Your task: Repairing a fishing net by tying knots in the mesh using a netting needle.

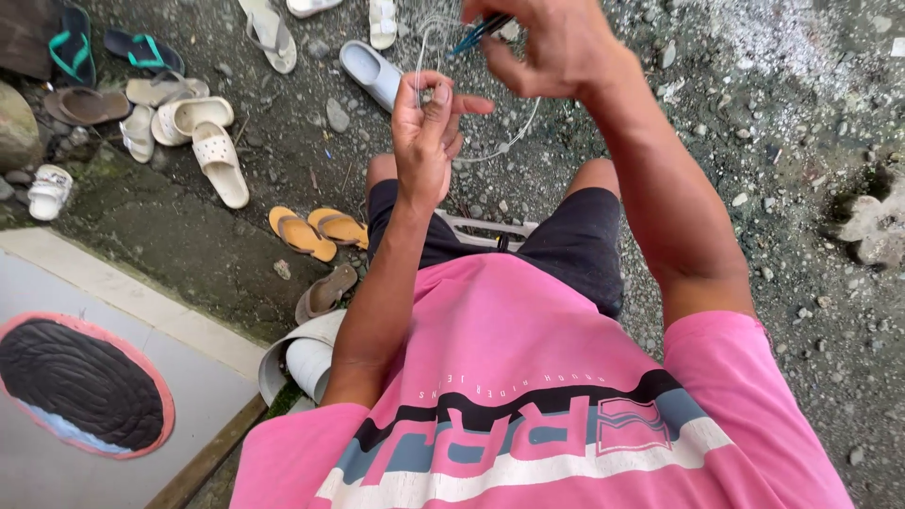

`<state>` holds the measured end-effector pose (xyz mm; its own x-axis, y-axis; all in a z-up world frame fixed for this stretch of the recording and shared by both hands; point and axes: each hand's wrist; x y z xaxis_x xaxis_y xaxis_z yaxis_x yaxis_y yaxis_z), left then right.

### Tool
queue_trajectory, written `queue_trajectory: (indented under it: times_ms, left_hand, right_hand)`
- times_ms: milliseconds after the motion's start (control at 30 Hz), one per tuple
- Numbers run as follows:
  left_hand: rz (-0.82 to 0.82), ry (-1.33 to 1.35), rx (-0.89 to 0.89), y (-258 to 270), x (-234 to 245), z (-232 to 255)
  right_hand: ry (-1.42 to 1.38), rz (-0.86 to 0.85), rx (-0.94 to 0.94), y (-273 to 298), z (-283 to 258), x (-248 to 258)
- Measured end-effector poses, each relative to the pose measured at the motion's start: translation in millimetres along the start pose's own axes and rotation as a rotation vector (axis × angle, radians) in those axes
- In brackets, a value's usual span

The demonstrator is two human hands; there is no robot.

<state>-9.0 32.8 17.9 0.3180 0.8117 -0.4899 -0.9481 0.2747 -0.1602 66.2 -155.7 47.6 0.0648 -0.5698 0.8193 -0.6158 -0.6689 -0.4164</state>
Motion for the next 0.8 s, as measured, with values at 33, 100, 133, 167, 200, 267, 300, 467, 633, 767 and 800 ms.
queue_trajectory:
  times_ms: [33, 100, 133, 167, 200, 267, 300, 467, 633, 767, 800]
  left_hand:
    - [-0.010, -0.003, -0.010, -0.8, 0.6, -1.5]
    - [0.021, 0.068, 0.047, -0.1, 2.5, -4.2]
    - [0.016, 0.063, 0.037, -1.1, 4.2, -5.2]
    - [0.031, 0.067, 0.057, -1.7, 6.3, -6.2]
    - [0.047, 0.070, 0.076, -2.4, 8.9, -7.7]
    - [0.062, 0.066, 0.052, -4.4, 15.0, -12.8]
    - [0.082, 0.064, 0.035, -4.5, 18.5, -16.0]
    - [0.100, 0.071, 0.028, -3.5, 14.4, -14.5]
    - [-0.012, 0.030, 0.037, -5.0, 9.6, -1.9]
    - [-0.101, 0.013, 0.041, -6.9, 7.9, -4.0]
    - [-0.117, 0.002, 0.041, -6.9, 7.5, -4.5]
  right_hand:
    - [0.011, 0.008, 0.005, -8.0, -5.0, 3.6]
    - [-0.019, 0.008, 0.110, -23.8, -16.7, 9.0]
    - [-0.012, 0.014, 0.118, -23.6, -12.0, 2.8]
    - [-0.087, 0.050, 0.130, -23.6, -7.4, -4.3]
    - [-0.164, 0.086, 0.143, -23.6, -2.2, -11.7]
    - [-0.039, 0.200, 0.145, -26.5, -19.0, -16.2]
    - [0.080, 0.310, 0.139, -27.1, -27.5, -19.7]
    - [0.078, 0.314, 0.365, -5.8, -129.8, -11.4]
    - [0.258, 0.001, -0.410, 54.0, -158.1, 14.8]
    - [0.397, 0.124, -0.604, 62.5, -143.9, 30.8]
    - [0.434, -0.054, -0.719, 68.3, -137.0, 28.4]
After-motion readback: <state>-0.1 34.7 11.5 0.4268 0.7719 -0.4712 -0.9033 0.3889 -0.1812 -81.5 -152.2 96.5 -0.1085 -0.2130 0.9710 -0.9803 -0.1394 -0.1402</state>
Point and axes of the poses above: each hand's wrist, its own y-axis away from the middle knuckle, its own x-axis out of the back of the hand, z = x × y, and after that the axes turned 6 degrees about -z, right-handed
